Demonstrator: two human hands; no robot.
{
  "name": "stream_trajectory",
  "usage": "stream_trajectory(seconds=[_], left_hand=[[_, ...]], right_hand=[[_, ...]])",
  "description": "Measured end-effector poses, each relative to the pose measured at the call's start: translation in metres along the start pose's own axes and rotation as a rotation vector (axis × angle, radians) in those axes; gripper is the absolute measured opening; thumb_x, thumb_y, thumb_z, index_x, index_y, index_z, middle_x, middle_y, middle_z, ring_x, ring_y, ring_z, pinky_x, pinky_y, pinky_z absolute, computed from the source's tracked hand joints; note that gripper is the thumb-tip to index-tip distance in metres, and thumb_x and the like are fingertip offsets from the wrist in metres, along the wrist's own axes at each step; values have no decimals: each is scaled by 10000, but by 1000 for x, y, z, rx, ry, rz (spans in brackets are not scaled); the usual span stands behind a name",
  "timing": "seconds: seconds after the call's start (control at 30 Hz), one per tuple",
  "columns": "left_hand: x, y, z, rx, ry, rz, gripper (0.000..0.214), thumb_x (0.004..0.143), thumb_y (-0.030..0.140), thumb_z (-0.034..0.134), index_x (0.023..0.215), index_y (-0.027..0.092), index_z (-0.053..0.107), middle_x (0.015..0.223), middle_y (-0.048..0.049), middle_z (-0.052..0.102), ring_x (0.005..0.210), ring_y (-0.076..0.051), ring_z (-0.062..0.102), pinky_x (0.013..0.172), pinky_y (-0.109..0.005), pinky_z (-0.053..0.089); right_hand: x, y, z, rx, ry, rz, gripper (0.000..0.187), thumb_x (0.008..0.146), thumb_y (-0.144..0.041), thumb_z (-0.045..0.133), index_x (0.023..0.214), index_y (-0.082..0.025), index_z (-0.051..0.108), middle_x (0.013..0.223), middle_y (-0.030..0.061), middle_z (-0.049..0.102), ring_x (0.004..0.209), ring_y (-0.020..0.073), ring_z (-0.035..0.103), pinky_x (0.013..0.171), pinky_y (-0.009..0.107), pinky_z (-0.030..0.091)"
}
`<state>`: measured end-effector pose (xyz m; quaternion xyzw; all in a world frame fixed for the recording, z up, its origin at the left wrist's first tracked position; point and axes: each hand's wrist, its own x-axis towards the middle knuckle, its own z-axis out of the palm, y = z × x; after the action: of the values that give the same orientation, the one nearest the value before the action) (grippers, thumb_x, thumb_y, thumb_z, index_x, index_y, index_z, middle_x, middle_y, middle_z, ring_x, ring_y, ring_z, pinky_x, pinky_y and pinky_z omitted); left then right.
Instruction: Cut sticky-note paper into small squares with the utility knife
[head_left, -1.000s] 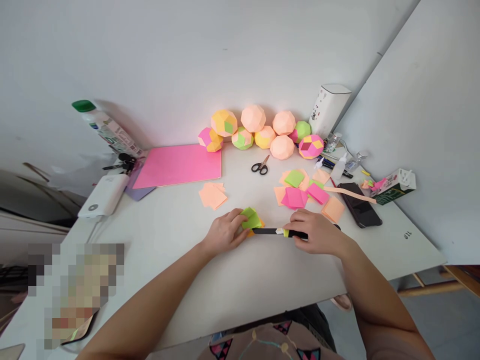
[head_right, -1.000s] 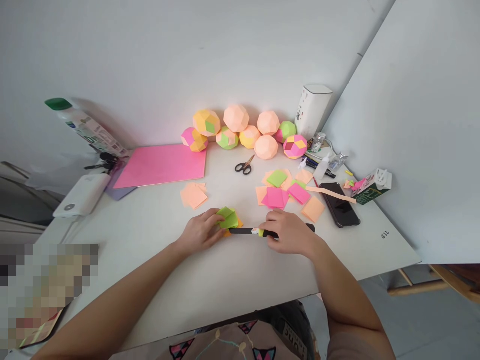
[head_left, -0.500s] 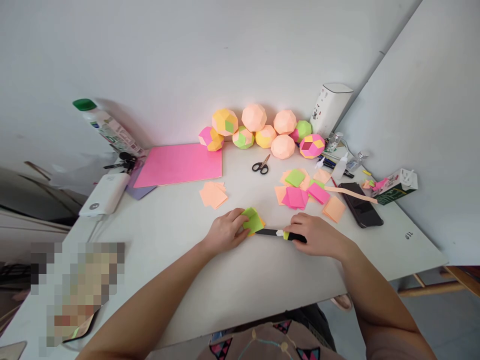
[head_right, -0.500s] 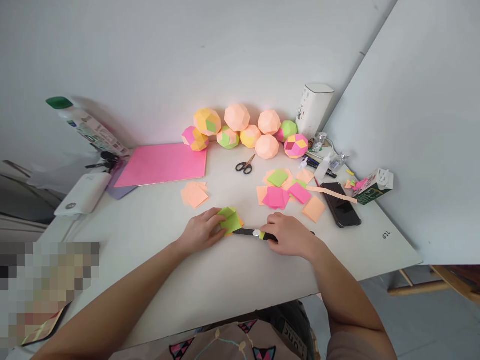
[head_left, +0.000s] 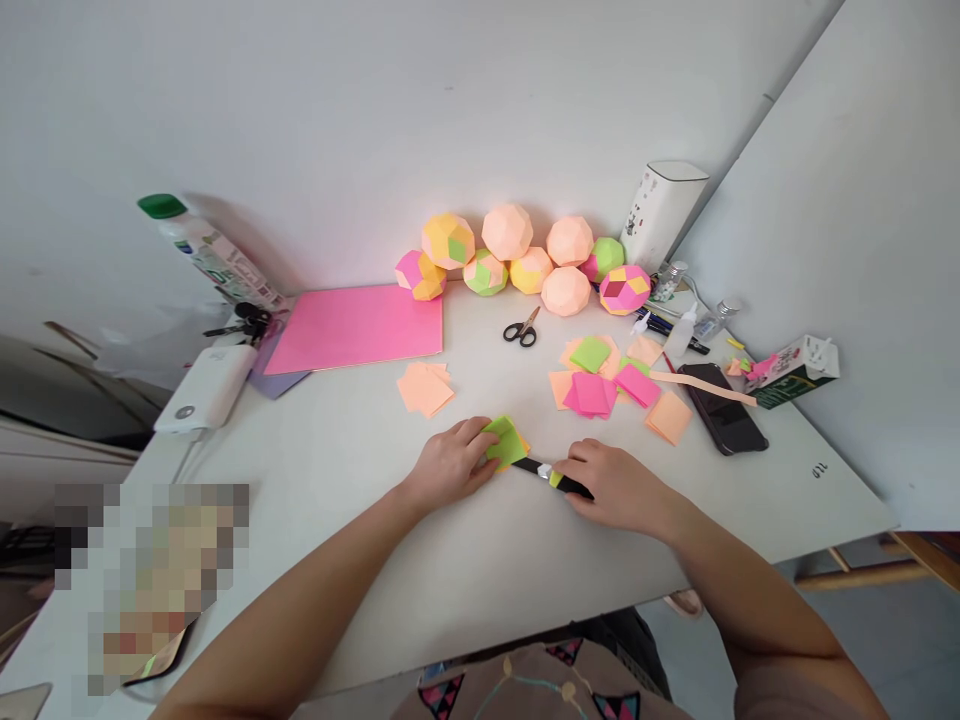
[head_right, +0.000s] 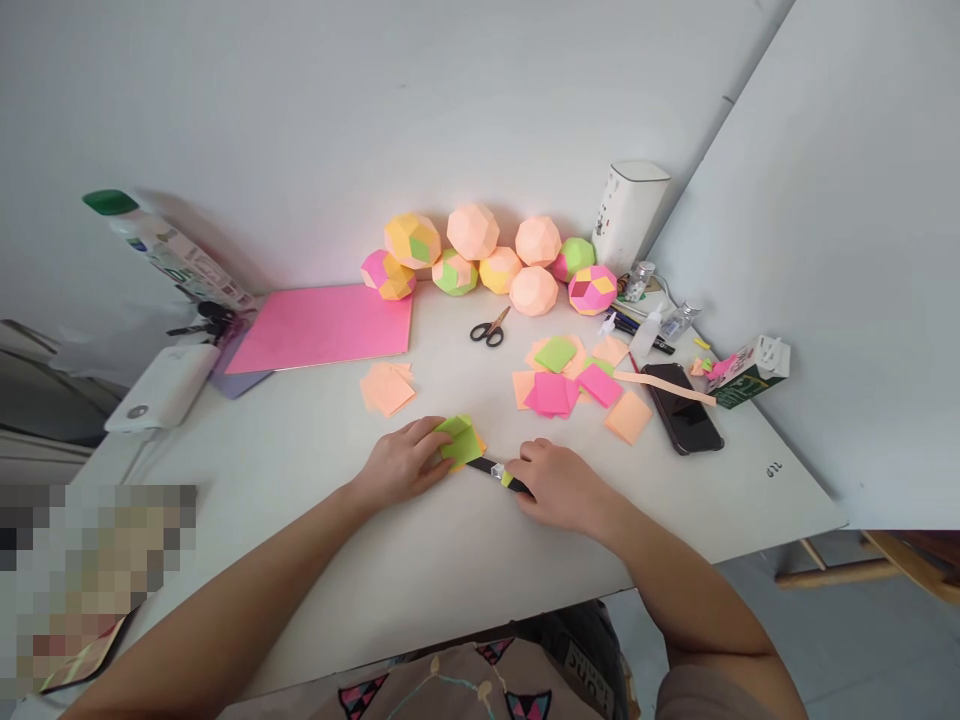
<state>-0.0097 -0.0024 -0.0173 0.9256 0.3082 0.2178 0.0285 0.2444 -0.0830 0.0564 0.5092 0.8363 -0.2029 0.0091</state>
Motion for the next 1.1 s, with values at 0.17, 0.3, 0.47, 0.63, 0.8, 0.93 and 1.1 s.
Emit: stream_trajectory(seconds=[0.17, 0.3, 0.47, 0.63, 0.8, 0.93, 1.1], left_hand=[[1, 0, -1, 8, -3, 2, 138, 892, 300, 494, 990, 205, 515, 1110, -72, 604, 829, -167, 633, 520, -234, 443], [1, 2, -1, 11, 12, 13, 126, 893, 291, 499, 981, 202, 514, 1101, -70, 606, 822, -163, 633, 516, -228, 438], [1, 2, -1, 11, 5, -2, 131, 890, 301, 505, 978, 206, 519, 1102, -65, 605, 816, -161, 634, 512, -230, 433], [2, 3, -2, 13, 1, -5, 126, 893, 300, 491, 969, 203, 516, 1102, -63, 610, 813, -157, 636, 511, -231, 431], [2, 3, -2, 15, -8, -8, 124, 894, 294, 487, 972, 202, 515, 1108, -63, 609, 809, -155, 634, 508, -233, 427], [1, 2, -1, 8, -13, -12, 130, 886, 290, 502, 983, 205, 518, 1112, -62, 601, 805, -153, 631, 518, -236, 435], [1, 2, -2, 5, -3, -2, 130, 878, 276, 509, 988, 207, 514, 1099, -60, 601, 794, -152, 629, 522, -234, 433]], right_hand=[[-4, 0, -7, -13, -35, 57, 318, 810, -147, 560, 1110, -158, 666, 936, 97, 594, 900, 227, 559, 739, 316, 465], [-5, 0, -10, -26, -45, 78, 294, 811, -150, 570, 1086, -156, 674, 920, 92, 592, 880, 223, 561, 724, 315, 465], [1, -3, -4, -48, -40, 54, 293, 840, -167, 571, 1120, -137, 652, 975, 112, 592, 953, 238, 552, 760, 319, 468], [1, 0, -5, -63, -16, 77, 305, 828, -153, 574, 1122, -154, 657, 957, 102, 596, 932, 229, 561, 737, 309, 465], [-1, 4, -6, -83, 16, 89, 292, 819, -156, 576, 1096, -162, 671, 916, 88, 597, 882, 217, 568, 701, 300, 464], [4, 2, 1, -89, 30, 62, 306, 835, -170, 574, 1129, -149, 655, 970, 106, 606, 933, 232, 561, 727, 313, 478], [4, 5, 0, -96, 55, 74, 315, 847, -162, 561, 1149, -152, 650, 982, 112, 609, 941, 234, 565, 743, 318, 484]])
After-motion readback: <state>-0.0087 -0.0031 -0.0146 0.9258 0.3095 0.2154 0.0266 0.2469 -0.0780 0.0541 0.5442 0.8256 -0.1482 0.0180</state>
